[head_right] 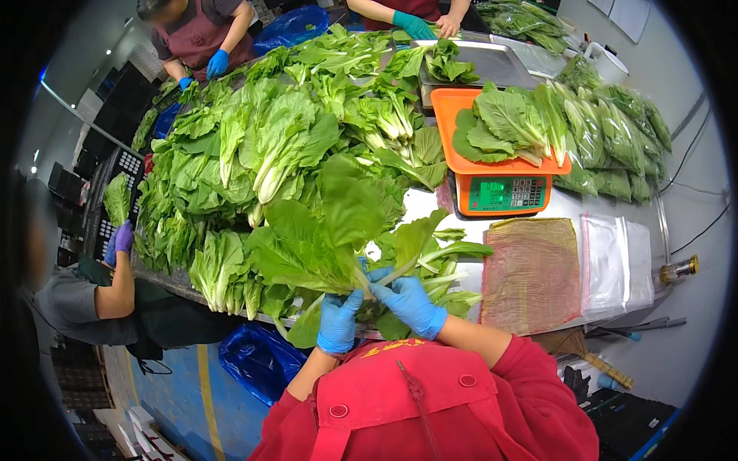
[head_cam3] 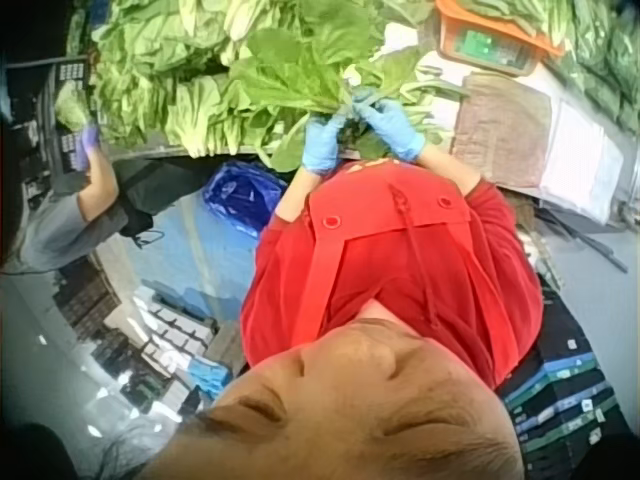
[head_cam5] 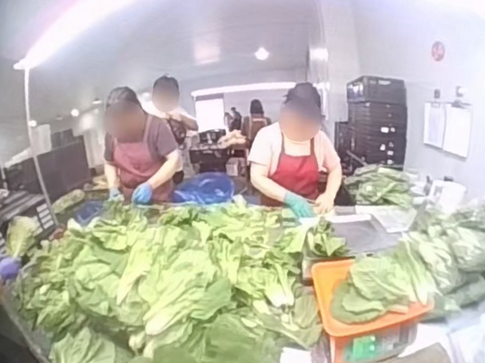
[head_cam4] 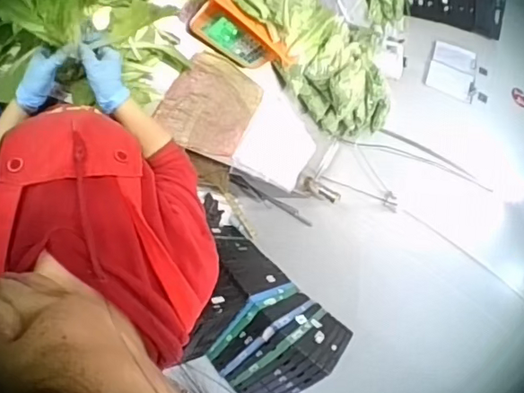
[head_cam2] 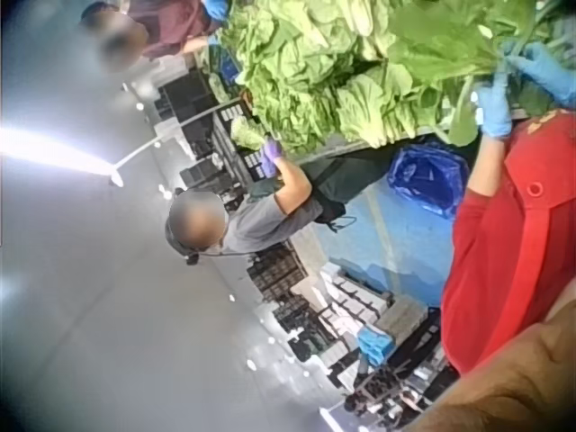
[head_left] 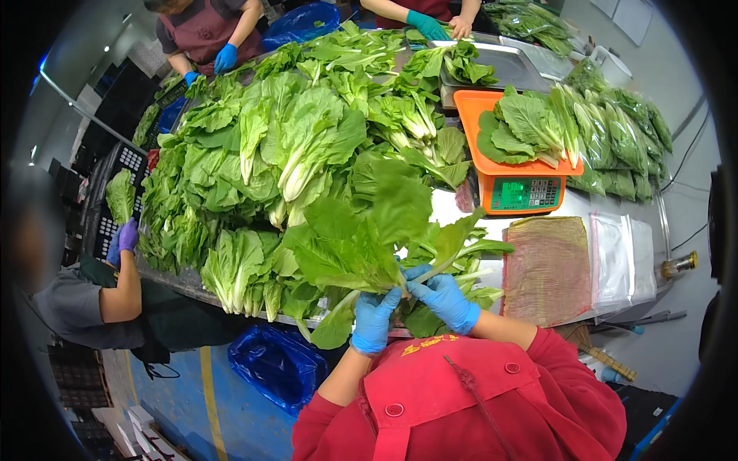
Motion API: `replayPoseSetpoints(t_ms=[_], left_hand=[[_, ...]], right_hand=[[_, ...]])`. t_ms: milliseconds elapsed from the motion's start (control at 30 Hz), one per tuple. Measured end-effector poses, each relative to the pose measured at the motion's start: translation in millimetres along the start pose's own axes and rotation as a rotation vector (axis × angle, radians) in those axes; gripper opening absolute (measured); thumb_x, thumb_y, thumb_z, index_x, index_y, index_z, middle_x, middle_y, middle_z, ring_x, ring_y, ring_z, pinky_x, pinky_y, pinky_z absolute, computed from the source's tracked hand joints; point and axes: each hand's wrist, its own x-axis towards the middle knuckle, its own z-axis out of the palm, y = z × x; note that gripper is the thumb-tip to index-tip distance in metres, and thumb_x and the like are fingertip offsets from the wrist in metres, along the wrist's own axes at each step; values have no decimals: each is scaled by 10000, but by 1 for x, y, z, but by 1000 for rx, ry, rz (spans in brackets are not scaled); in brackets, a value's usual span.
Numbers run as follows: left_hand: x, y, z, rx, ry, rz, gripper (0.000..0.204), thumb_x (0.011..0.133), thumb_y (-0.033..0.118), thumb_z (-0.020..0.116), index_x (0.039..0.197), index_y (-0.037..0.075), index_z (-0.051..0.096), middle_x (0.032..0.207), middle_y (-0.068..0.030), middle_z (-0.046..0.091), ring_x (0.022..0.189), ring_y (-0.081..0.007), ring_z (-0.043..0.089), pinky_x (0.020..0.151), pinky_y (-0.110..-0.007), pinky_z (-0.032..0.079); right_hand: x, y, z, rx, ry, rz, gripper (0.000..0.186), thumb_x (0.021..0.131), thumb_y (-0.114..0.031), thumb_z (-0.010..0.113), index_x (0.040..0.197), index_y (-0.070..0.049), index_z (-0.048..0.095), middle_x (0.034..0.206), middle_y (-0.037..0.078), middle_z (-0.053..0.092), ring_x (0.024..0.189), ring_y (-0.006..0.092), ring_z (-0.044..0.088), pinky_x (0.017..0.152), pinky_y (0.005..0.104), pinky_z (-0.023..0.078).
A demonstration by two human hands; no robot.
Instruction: The person selects leafy green vegetables from a large pile on a metal table, weighs them on a digital scale, and places them into clear plastic bags. The person then seals the bags and sets them aside. Other workers are visible in the background performing similar tasks.
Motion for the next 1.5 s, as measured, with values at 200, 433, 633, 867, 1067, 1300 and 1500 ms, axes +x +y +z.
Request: replayPoseSetpoints(t_ms=[200,433,633,867,1067,1300,1500], left_hand=[[-12,10,-2,66,52,-123,306,840,121,703,1100,-16,620,1049,-71,657,911,-151,617,832,-297,487],[-9,27,-6,-385,144,278,359,925,184,604,1240,41,510,1152,-143,609,1078,-255,588,904,-406,494],[-25,56,-40,-413,190,415,357,878,67,630,1215,98,516,1180,-155,591,1100,-279,579,834,-371,534],[-39,45,-38,-398,230,448,263,838,-12,621,1014,142,499,1028,-86,555,1029,-259,571,754,-337,526],[-67,38,-62,-411,336,430,173,897,63,591,1039,140,529,1004,-61,582,974,-218,572,718,-317,516],[-36,13,-49,-440,317,232,361,888,43,612,1233,15,511,1168,-105,587,1057,-198,582,951,-346,458],[-12,-18,-47,-197,273,-5,452,901,103,621,1313,-12,473,1287,-93,528,1156,-167,498,996,-307,405]], right_hand=[[-9,-7,1,-52,-39,11,230,857,-123,672,1055,-13,634,914,51,658,810,78,576,735,244,471],[1,-1,2,553,177,-65,226,940,-199,572,1052,-11,628,949,66,643,874,139,601,749,272,493],[32,-26,22,-65,-211,239,321,959,-216,521,1233,-56,569,1061,109,645,881,189,632,780,311,518],[158,53,43,-1466,-239,-900,442,777,-66,547,1218,-91,540,1182,121,591,1135,289,535,923,386,447],[130,20,28,-810,-301,-530,249,885,-117,555,1129,-77,587,982,84,665,852,248,625,709,358,481],[88,-9,29,-106,-390,270,271,982,-241,501,1045,7,591,979,84,680,805,97,625,668,222,458],[44,-8,43,-745,-450,-422,344,959,-203,539,1259,-35,542,973,114,649,863,192,608,773,338,489]])
